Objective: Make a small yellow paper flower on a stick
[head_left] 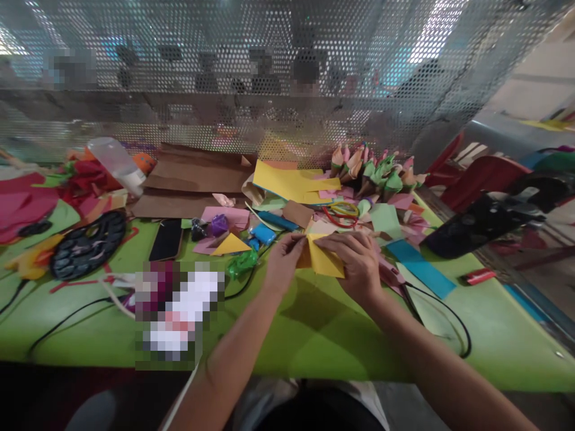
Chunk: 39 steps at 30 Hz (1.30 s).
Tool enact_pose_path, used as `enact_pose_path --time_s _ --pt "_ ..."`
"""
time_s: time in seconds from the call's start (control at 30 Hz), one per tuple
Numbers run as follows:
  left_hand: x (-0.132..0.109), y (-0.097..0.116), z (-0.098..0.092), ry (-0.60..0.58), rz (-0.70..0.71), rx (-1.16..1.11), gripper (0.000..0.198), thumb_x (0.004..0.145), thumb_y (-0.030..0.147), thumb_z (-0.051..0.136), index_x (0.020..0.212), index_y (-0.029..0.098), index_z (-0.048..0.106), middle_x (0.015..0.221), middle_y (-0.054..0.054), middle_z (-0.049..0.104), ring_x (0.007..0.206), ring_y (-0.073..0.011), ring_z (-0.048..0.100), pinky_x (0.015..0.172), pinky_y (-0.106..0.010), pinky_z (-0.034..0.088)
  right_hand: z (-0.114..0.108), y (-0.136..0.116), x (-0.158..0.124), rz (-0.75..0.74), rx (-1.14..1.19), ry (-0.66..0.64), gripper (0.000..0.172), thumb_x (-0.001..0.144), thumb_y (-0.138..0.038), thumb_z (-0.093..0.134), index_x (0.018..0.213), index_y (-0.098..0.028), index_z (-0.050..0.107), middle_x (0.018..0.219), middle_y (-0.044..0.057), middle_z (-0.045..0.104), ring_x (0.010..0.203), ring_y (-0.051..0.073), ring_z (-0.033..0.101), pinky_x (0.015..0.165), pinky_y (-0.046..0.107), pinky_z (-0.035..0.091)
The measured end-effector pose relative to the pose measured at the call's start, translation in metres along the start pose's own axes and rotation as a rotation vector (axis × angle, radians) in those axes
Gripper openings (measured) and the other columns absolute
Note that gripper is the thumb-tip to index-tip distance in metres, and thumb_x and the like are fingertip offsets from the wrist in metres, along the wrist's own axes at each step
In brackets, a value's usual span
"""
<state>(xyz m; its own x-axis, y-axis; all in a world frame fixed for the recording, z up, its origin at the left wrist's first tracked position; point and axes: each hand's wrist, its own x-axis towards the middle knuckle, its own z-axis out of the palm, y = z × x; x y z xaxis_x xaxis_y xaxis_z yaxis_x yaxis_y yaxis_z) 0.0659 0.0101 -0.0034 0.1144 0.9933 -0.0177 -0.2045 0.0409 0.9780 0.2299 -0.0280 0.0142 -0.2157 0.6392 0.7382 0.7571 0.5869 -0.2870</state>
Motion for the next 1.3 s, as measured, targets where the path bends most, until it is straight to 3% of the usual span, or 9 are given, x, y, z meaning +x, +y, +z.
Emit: enact_pose_path --time_s 0.2,0.43,0.6,0.7,0.77,0.87,0.93,1.03,1.3 --pt "0.004 -0.004 -0.002 -0.036 -0.026 -0.059 0.025 0.074 0.036 0.079 0.092 0.02 0.077 0.094 -0.004 0.078 0.089 -0.0187 0.067 0.084 -0.031 0.052 0.0 0.002 0.001 0.021 0.072 -0.065 0.046 0.083 -0.013 0.058 0.123 -0.029 0.071 0.105 0.006 0.076 0.094 0.027 0.066 0.079 0.04 0.05" --pt "0.005 -0.002 -0.004 -0.013 0.082 0.014 0.017 0.078 0.029 0.072 0.091 0.019 0.077 0.096 -0.004 0.078 0.091 -0.0191 0.068 0.09 -0.033 0.052 0.001 0.008 0.004 0.119 0.234 -0.104 0.038 0.084 -0.017 0.063 0.118 -0.029 0.074 0.102 0.007 0.074 0.095 0.027 0.068 0.081 0.039 0.055" --pt "0.002 0.002 -0.006 0.05 0.193 0.094 0.018 0.083 0.031 0.067 0.093 0.019 0.077 0.098 -0.005 0.078 0.095 -0.0201 0.069 0.092 -0.033 0.053 -0.006 0.012 0.009 0.086 0.249 -0.297 0.056 0.082 -0.016 0.068 0.135 -0.031 0.063 0.128 0.008 0.069 0.118 0.028 0.064 0.099 0.042 0.053" --pt "0.001 0.002 -0.006 0.085 0.246 0.126 0.019 0.085 0.032 0.067 0.095 0.019 0.076 0.099 -0.006 0.078 0.093 -0.02 0.071 0.089 -0.032 0.054 -0.011 0.01 0.011 0.09 0.249 -0.399 0.069 0.079 -0.028 0.077 0.144 -0.029 0.054 0.139 0.01 0.062 0.126 0.03 0.06 0.102 0.044 0.052" --pt "-0.001 0.001 -0.005 0.09 0.298 0.151 0.019 0.087 0.031 0.066 0.097 0.019 0.076 0.099 -0.006 0.078 0.091 -0.019 0.071 0.086 -0.031 0.056 -0.01 0.007 0.011 0.125 0.243 -0.358 0.059 0.083 -0.036 0.075 0.139 -0.028 0.058 0.133 0.01 0.066 0.121 0.03 0.063 0.097 0.043 0.054" --pt "-0.005 -0.002 -0.003 0.076 0.426 0.22 0.018 0.089 0.028 0.064 0.097 0.019 0.077 0.097 -0.006 0.079 0.086 -0.0172 0.072 0.079 -0.028 0.057 -0.004 0.002 0.009 0.15 0.18 -0.181 0.03 0.091 -0.038 0.066 0.119 -0.026 0.069 0.113 0.009 0.074 0.105 0.028 0.069 0.087 0.04 0.055" --pt "-0.008 -0.002 -0.001 0.062 0.512 0.277 0.018 0.09 0.025 0.063 0.099 0.02 0.077 0.099 -0.006 0.08 0.086 -0.0169 0.073 0.078 -0.027 0.058 0.001 0.0 0.007 0.142 0.12 -0.06 0.021 0.093 -0.038 0.064 0.107 -0.025 0.071 0.102 0.008 0.076 0.096 0.027 0.07 0.082 0.038 0.054" --pt "-0.012 -0.001 0.0 0.049 0.595 0.35 0.019 0.091 0.023 0.062 0.103 0.022 0.077 0.104 -0.007 0.08 0.092 -0.0177 0.075 0.083 -0.029 0.059 0.007 -0.003 0.005 0.131 0.042 0.059 0.016 0.095 -0.037 0.062 0.099 -0.024 0.071 0.095 0.007 0.076 0.088 0.025 0.069 0.077 0.036 0.052" --pt "-0.015 -0.002 0.001 0.059 0.688 0.448 0.02 0.092 0.024 0.063 0.105 0.022 0.078 0.103 -0.008 0.08 0.092 -0.0202 0.076 0.086 -0.032 0.061 0.005 -0.008 0.006 -0.007 -0.068 0.17 0.01 0.096 -0.022 0.062 0.094 -0.023 0.072 0.089 0.005 0.078 0.083 0.02 0.07 0.076 0.032 0.048"
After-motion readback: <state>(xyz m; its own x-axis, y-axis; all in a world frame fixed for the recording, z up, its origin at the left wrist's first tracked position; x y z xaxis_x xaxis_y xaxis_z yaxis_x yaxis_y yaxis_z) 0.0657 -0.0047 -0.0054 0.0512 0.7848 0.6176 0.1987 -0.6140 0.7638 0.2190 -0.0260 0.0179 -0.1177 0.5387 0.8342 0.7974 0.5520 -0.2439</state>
